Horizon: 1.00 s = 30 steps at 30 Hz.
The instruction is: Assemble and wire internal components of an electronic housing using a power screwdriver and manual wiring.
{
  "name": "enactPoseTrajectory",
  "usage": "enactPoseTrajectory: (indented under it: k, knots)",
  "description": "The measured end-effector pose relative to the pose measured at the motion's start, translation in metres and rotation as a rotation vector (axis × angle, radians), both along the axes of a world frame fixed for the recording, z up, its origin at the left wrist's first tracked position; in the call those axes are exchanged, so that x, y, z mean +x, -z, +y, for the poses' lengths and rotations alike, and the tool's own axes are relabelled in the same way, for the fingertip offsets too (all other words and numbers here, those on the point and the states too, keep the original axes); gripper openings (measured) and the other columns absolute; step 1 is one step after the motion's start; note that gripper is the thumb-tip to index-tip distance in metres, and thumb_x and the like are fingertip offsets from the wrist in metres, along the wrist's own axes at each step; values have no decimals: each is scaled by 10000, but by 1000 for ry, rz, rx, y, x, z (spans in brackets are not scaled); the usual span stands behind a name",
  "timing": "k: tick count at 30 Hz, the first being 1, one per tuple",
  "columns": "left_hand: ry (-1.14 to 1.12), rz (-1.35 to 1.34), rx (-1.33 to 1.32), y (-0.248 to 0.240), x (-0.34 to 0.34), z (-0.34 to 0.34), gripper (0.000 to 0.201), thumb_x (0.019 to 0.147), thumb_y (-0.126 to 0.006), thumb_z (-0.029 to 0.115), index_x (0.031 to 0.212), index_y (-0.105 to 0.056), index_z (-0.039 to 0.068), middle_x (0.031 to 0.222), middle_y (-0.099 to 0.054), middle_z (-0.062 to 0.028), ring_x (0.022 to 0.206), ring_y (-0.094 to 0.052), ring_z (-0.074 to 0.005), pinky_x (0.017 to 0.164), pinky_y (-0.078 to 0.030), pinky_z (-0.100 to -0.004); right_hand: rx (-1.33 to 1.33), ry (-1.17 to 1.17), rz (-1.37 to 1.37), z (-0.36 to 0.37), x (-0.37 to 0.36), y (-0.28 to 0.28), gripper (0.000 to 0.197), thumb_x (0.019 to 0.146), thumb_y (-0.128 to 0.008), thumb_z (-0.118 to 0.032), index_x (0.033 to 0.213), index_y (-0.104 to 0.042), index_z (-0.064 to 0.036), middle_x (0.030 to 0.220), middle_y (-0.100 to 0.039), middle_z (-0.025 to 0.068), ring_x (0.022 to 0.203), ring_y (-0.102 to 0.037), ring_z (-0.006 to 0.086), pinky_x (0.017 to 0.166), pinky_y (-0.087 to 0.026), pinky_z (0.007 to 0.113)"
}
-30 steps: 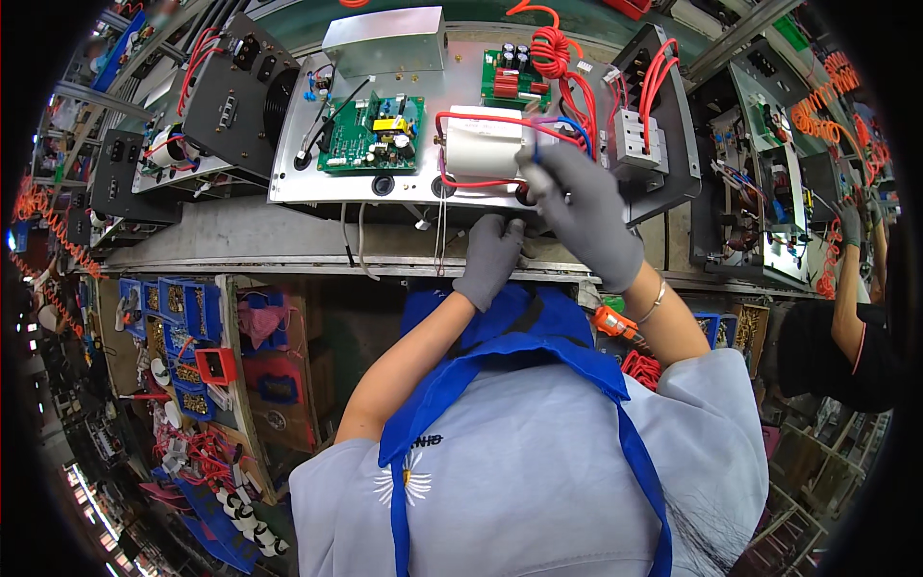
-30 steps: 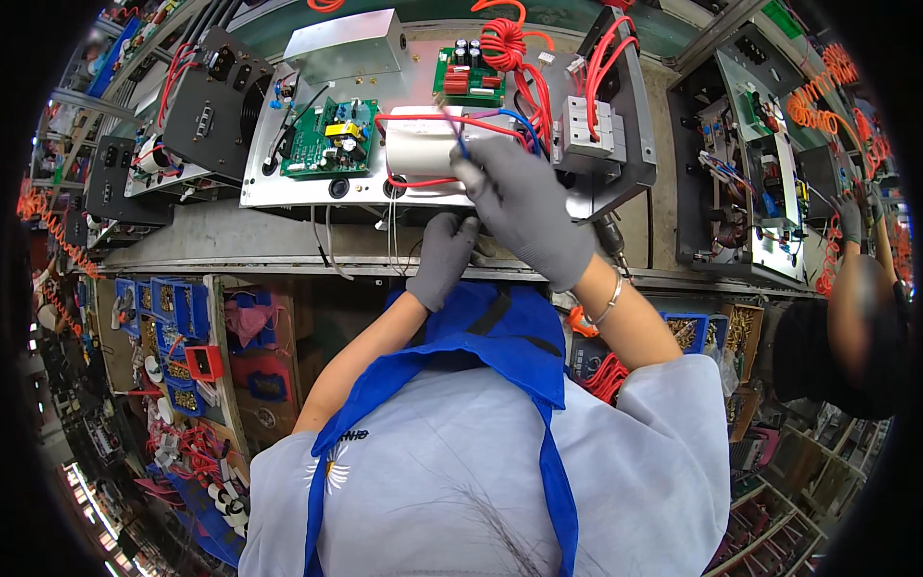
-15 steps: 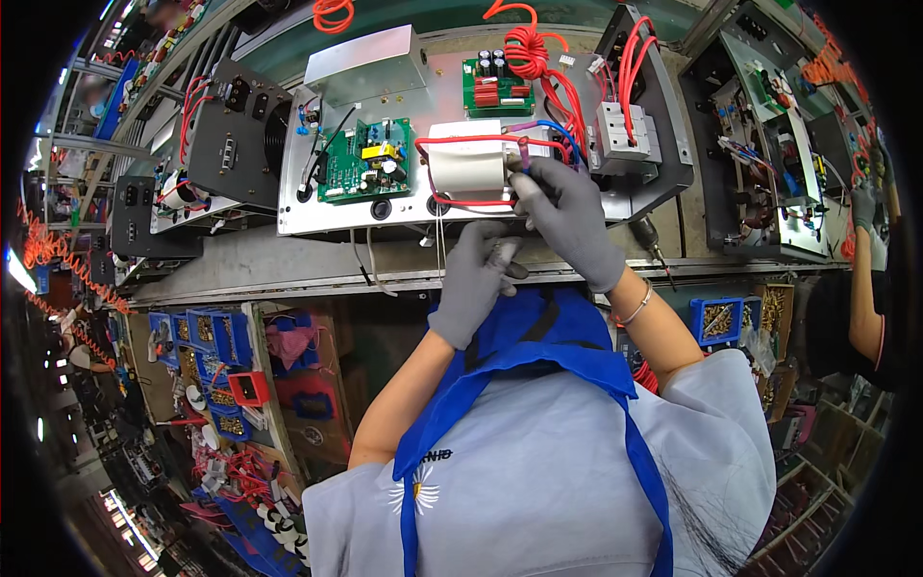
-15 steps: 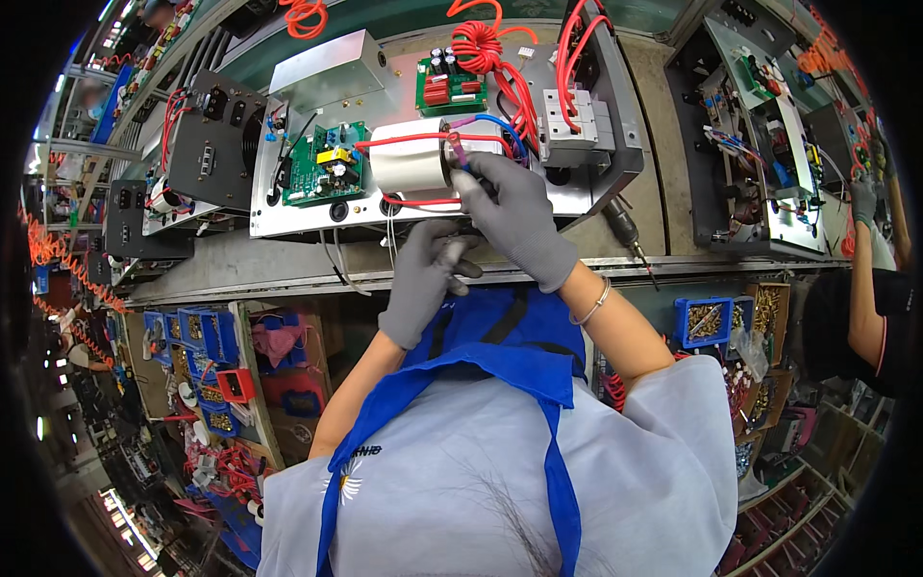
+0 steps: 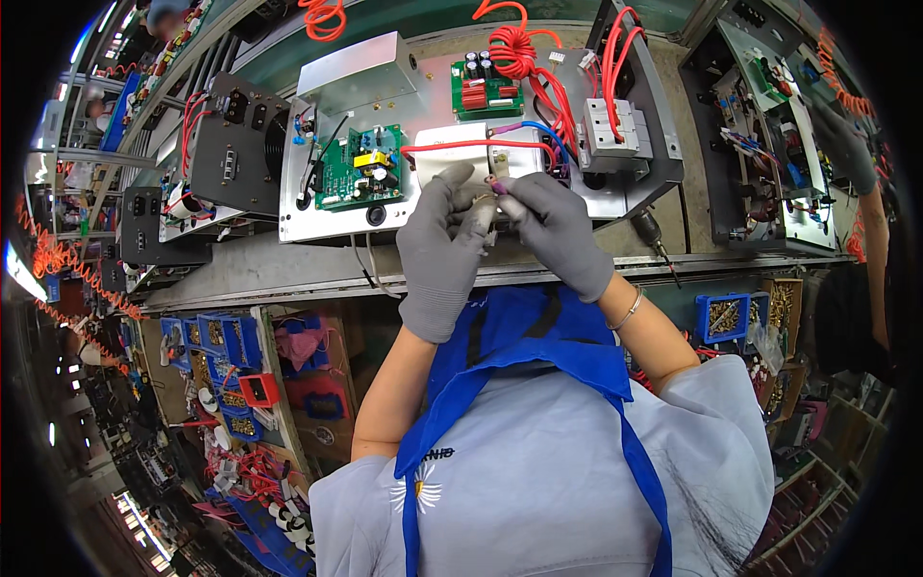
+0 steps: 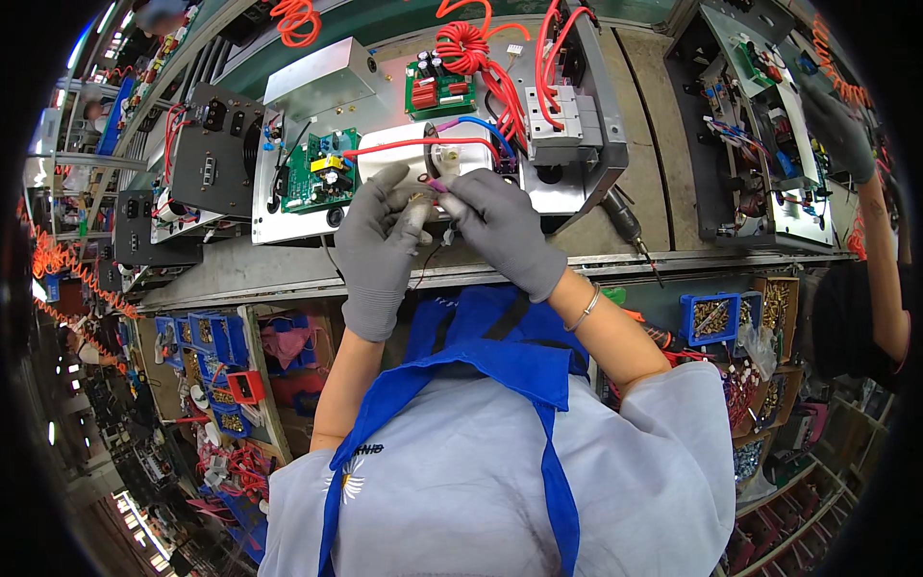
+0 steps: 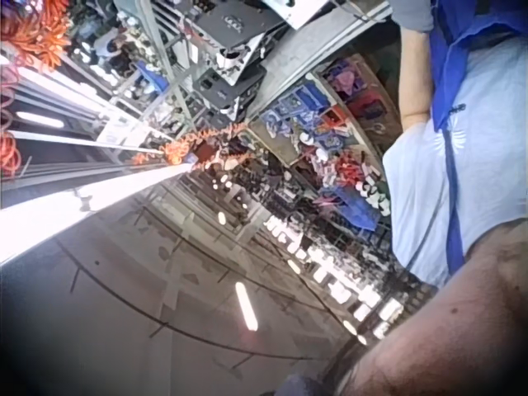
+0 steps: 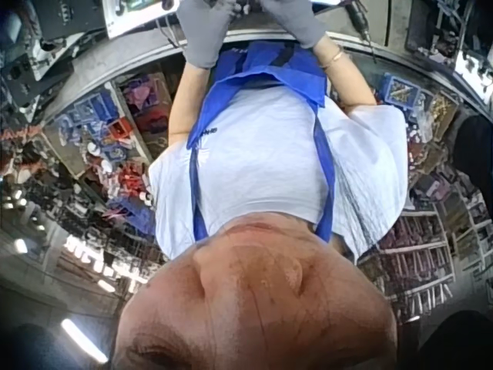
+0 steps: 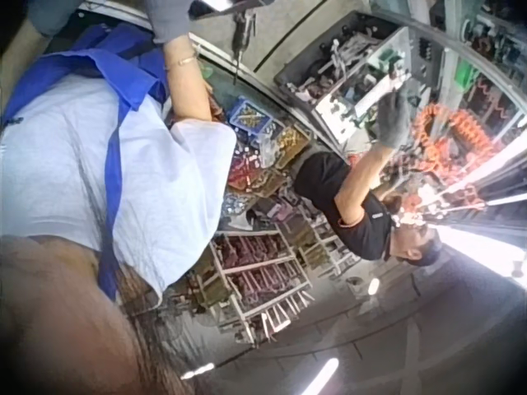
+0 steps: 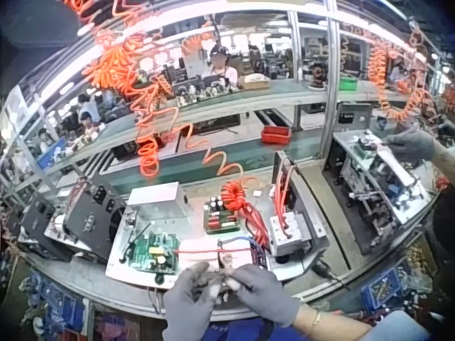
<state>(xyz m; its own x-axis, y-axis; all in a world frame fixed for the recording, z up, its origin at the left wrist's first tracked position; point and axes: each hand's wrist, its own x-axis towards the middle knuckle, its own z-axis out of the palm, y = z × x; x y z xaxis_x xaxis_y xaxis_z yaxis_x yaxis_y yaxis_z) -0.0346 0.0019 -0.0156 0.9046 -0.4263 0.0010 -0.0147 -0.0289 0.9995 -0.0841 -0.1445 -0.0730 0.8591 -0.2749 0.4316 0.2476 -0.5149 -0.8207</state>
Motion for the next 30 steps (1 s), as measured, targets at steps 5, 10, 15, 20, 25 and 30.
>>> enactPoseTrajectory:
  k: [5,10,15,20,25,30]
  knots:
    - [-61,-391,352,-2,-2,-5,406,869,-683,62,1246,-543,-2,898,-691,-93,717,-642,-89,626,-532,-224,-52,-6,28,1,-2,-4,213,880,-655,-168,1079,-678,-94,902,-638,95,741,-642,272,638,-509,352]
    - [-119,-586,476,-5,0,-7,348,853,-713,91,1169,-587,16,840,-692,-85,699,-649,-92,638,-538,-236,-190,25,10,0,-1,0,205,877,-649,-191,1065,-678,-118,911,-644,75,715,-654,258,601,-527,353]
    - [-103,-603,522,-11,4,-8,251,833,-743,125,1019,-625,6,812,-691,-90,691,-661,-119,633,-539,-249,-267,20,-8,-1,-1,2,201,872,-650,-197,1059,-664,-123,908,-646,57,706,-655,247,595,-532,349]
    - [-23,-496,532,-22,13,-9,272,809,-773,188,920,-629,-14,777,-685,-98,666,-653,-120,605,-526,-256,-239,16,-34,0,0,5,257,851,-668,-194,1099,-648,-129,896,-644,61,696,-651,245,585,-527,349]
    - [72,-390,607,-27,23,-12,290,771,-788,227,875,-639,1,727,-679,-100,639,-662,-157,579,-517,-284,-171,77,-220,3,7,10,537,754,-725,-112,1270,-575,-108,941,-667,101,725,-663,250,596,-527,341]
    - [177,-377,506,-21,30,-12,299,749,-789,256,855,-641,20,692,-671,-100,608,-665,-186,565,-514,-297,-254,117,-315,1,9,20,593,743,-716,-78,1310,-543,-94,945,-668,115,732,-662,263,592,-525,345]
